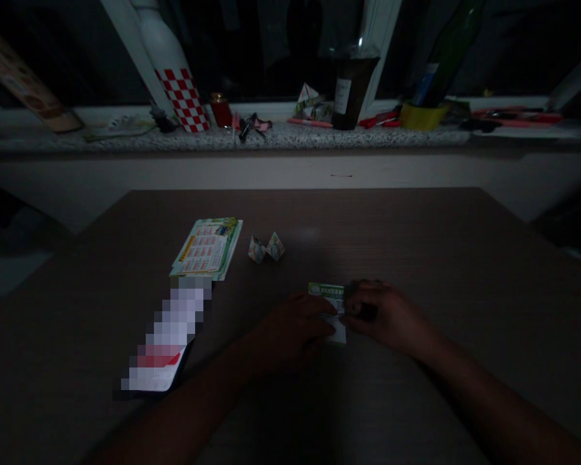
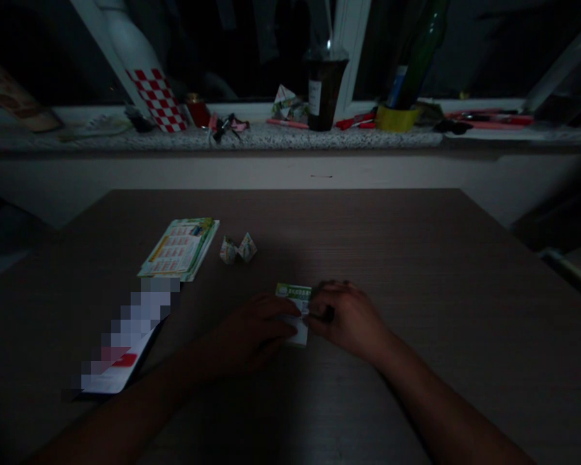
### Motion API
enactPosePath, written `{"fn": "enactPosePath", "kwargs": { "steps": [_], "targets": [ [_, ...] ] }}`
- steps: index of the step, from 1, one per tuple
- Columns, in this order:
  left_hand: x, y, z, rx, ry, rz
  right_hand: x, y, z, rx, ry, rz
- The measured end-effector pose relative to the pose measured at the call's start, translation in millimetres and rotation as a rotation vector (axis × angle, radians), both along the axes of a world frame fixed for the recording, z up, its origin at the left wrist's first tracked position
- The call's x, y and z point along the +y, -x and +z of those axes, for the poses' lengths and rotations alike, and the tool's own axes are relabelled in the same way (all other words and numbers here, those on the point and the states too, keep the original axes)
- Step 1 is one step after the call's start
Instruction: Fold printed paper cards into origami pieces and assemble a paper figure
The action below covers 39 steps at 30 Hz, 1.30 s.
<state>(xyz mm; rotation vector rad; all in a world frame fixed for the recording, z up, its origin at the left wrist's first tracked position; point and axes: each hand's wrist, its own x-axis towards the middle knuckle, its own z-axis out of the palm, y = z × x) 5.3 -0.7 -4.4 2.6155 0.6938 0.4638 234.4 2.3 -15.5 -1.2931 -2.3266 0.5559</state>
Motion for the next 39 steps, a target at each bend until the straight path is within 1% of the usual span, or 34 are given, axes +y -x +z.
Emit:
{"fn": "enactPosePath", "kwargs": {
  "steps": [2,6,11,13,15,18,23,28,32,36,39],
  "targets": [
    [0,-1,-0.5,0.011,0.006,0.004,4,2,-2.7,0.031,0.011,-0.045],
    [1,-1,-0.3,0.026,0.005,-0.006,13,8,-4.9,0.032,0.024,-0.206],
    [2,0,0.6,0.016,0.008,-0.023,20,10,-8.8,-0.068,-0.044,-0.429],
    [2,0,1.7,0.008,0.010,-0.028,20,9,-10.6,-0.057,-0.070,-0.450],
    [1,-1,3.4,0.006,0.021,-0.028,18,7,-10.8,-0.033,-0.088,-0.396],
    [0,-2,5.8,0.016,0.059,-0.005,12,5,-8.4,-0.016,-0.103,-0.251],
    [0,-2,2.7,0.034,0.107,0.113,4,3,-6.6,0.040,-0.079,-0.119],
    [1,1,-5.3,0.000,0.088,0.127,1,2,-8.2,0.152,-0.061,-0.078],
    [3,2,-8.9,-0.044,0.115,0.136,-2,3,-8.7,0.233,-0.037,-0.041],
    [6,3,-11.7,-0.086,0.125,0.148,-2,5,-9.7,0.225,-0.069,-0.019],
    [7,3,-13.3,-0.111,0.119,0.148,-1,7,-9.5,0.210,-0.133,-0.013]
  ]
}}
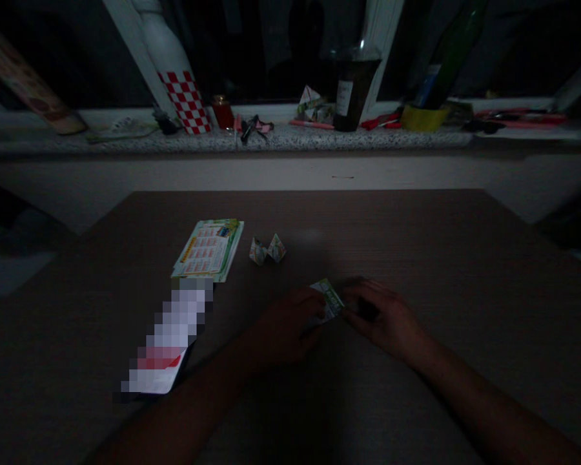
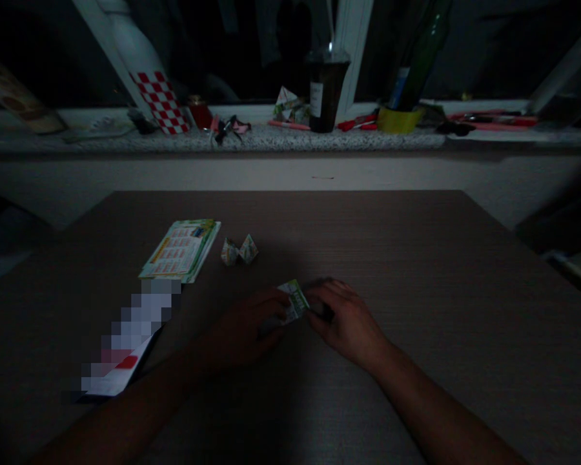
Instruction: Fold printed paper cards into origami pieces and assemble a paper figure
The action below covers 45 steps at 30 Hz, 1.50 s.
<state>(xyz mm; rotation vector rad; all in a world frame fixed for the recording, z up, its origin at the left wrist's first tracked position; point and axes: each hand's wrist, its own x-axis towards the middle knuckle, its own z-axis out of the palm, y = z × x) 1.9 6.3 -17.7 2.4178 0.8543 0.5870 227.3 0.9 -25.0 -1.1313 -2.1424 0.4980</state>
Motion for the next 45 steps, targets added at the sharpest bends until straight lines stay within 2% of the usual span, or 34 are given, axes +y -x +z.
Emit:
{"fn": "enactPosePath", "kwargs": {
  "steps": [4,14,18,22,31,45],
  "targets": [
    [1,1,-0.8,0.005,0.000,0.003,0,2,1.2,-0.028,-0.061,0.048],
    [-1,-1,3.4,0.051,-0.016,0.029,0,2,2.6,-0.129,-0.041,0.127],
    [-1,-2,3.5,0.012,-0.073,0.042,0,3,5.2,-0.099,-0.098,0.158],
    [-1,-2,4.9,-0.046,-0.158,0.078,-1,2,7.7,-0.057,-0.134,0.133],
    [-2,-5,4.7,-0.058,-0.289,0.118,-5,8,13.6,-0.017,-0.216,0.163],
    [-2,-13,6.8,-0.068,-0.375,0.067,-8,17,15.8,-0.003,-0.272,0.198]
  ]
}}
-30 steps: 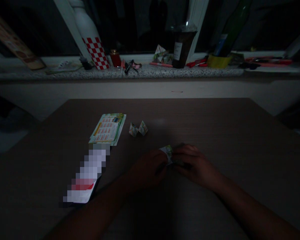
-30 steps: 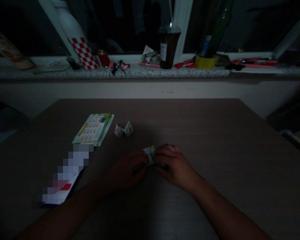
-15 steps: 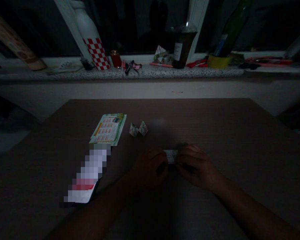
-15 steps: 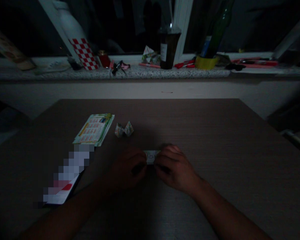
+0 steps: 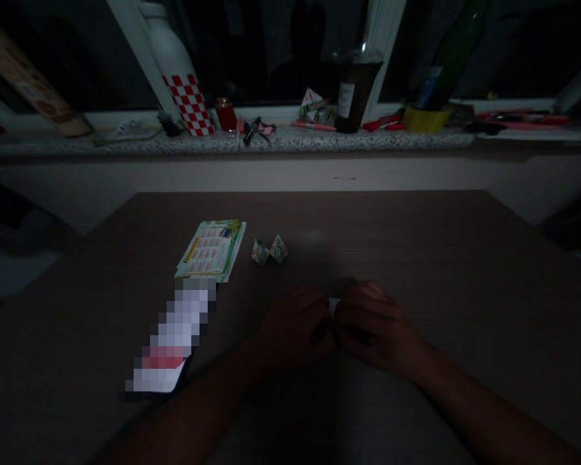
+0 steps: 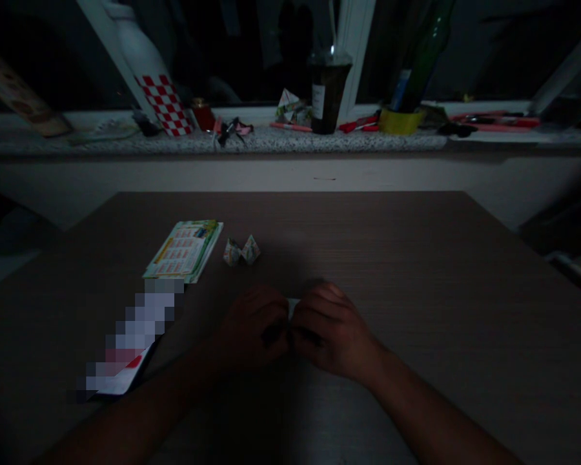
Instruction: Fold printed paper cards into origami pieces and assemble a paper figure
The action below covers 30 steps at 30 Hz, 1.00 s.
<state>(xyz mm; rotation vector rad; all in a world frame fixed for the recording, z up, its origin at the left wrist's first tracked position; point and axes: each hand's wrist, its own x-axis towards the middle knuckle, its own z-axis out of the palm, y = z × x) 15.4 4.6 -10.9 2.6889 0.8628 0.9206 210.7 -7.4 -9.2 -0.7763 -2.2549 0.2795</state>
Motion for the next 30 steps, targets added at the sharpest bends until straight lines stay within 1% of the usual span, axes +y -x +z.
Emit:
{"fn": "enactPosePath", "kwargs": {
  "steps": [5,10,18,24,26,30],
  "targets": [
    [0,-1,-2.7,0.010,-0.026,-0.017,-1,1,0.1,-0.019,-0.002,0.011],
    [1,2,-1.9,0.002,-0.033,-0.014,0,-2,0.3,0.009,-0.012,0.007],
    [3,12,-1.2,0.026,0.068,0.042,0,-13,6.3,0.075,0.009,-0.032],
    [3,19,2.5,0.001,0.078,0.087,0,-20,6.9,0.096,0.004,-0.047],
    [2,18,4.2,-0.014,0.073,0.079,-1,-19,6.9,0.097,0.013,-0.038],
    [-1,15,5.6,-0.036,0.055,0.012,-2,-15,8.3,0.116,0.018,-0.005]
  ]
}}
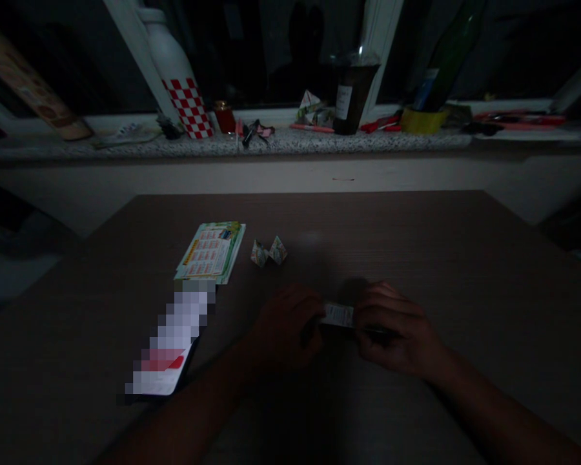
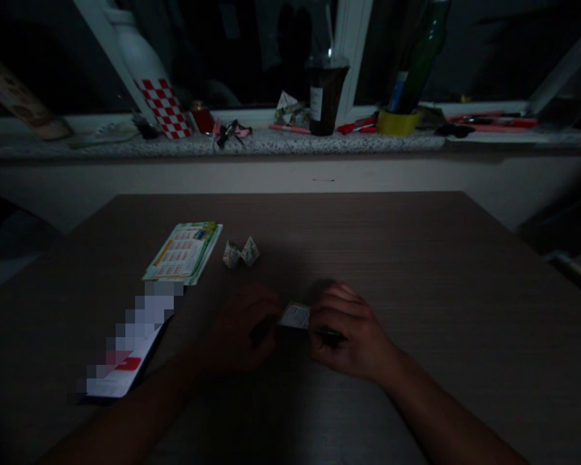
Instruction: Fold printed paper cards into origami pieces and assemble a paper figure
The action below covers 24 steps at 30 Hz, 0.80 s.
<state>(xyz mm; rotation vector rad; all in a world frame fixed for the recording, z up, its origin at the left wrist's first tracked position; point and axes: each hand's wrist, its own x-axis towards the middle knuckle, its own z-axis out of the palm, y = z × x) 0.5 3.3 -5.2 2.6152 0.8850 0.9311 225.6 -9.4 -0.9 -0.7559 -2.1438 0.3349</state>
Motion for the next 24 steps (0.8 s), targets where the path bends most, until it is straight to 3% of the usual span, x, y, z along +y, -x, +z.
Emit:
{"fn": "enactPosePath", "kwargs": {
  "steps": [9,15,24],
  "targets": [
    [-1,0,1.6,0.022,0.028,-0.020,-1,0,-2.3,0.004,0.008,-0.018],
    [1,-10,-4.6,0.009,-0.095,-0.068,-1,6,-1.6,-0.017,-0.018,-0.022],
    [2,-3,-1.0,-0.062,-0.101,-0.078,6,-9,-0.9,-0.037,-0.016,-0.083]
  ]
}}
